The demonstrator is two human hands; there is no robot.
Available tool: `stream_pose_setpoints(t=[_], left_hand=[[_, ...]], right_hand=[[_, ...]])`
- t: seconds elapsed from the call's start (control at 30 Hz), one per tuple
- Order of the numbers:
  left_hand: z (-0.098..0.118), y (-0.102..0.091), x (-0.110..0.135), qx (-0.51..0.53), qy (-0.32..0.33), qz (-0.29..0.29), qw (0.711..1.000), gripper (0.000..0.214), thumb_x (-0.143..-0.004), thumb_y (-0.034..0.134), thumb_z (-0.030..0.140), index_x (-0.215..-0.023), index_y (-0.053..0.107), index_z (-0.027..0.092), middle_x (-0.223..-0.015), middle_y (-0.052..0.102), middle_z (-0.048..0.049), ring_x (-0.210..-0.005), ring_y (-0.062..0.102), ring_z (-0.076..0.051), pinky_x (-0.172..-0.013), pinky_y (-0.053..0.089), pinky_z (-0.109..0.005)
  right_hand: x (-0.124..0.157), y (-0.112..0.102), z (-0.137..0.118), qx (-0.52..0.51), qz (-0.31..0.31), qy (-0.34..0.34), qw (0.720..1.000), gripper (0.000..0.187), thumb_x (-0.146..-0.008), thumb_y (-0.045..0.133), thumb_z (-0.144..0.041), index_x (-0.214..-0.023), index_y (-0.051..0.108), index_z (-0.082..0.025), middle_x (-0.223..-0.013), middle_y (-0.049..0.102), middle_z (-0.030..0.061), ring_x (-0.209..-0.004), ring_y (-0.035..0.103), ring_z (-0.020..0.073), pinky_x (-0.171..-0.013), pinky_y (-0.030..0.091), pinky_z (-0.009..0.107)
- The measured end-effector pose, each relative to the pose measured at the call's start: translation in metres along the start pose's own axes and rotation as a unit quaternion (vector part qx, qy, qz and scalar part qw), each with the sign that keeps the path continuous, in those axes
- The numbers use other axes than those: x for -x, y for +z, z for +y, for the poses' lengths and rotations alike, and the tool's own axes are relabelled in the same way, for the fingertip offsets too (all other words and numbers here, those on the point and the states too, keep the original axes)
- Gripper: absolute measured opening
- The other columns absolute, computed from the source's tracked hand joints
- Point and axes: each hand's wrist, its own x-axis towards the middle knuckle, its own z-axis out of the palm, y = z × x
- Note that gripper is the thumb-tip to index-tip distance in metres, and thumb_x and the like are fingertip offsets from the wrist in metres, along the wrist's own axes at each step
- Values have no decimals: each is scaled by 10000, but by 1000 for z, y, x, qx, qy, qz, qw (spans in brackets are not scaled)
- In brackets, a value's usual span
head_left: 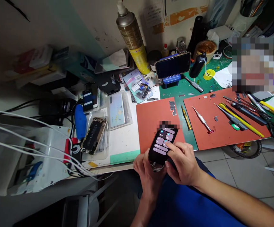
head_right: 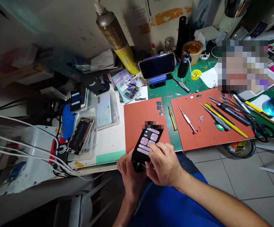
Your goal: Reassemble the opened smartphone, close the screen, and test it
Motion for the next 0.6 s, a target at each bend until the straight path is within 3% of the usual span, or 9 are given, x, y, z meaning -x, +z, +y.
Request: stream_pose_setpoints(t=[0.17,0.33,0.6], left_hand=[[0,-1,-1,2,-3,-12,1000,699,-932,709,536,-1481,465,177,-1203,576,-149,-1151,552,-324,-1045,438,-510],[2,-3,-2,-4,-1,-13,1000,720,-919,750,501,-1488,457,173,-1188,568,-143,-1142,549,-322,-1039,439,-509],[0,-1,-2,-7,9,-4,1000,709,-932,718,541,-1468,478,144,-1167,579,-153,-1131,541,-326,-1029,440,-509]], right_hand=[[16,-4,-6,-29,30,-17,999,188,-908,599,-72,-1063,649,-165,-1098,782,147,-913,651,262,-790,525,429],[24,-3,-11,-37,40,-29,998,163,-915,603,-64,-1030,661,-165,-1000,781,132,-853,657,250,-721,527,410],[14,-2,-3,-9,12,4,1000,197,-931,619,-117,-1123,659,-122,-1208,767,188,-986,625,298,-835,522,468]])
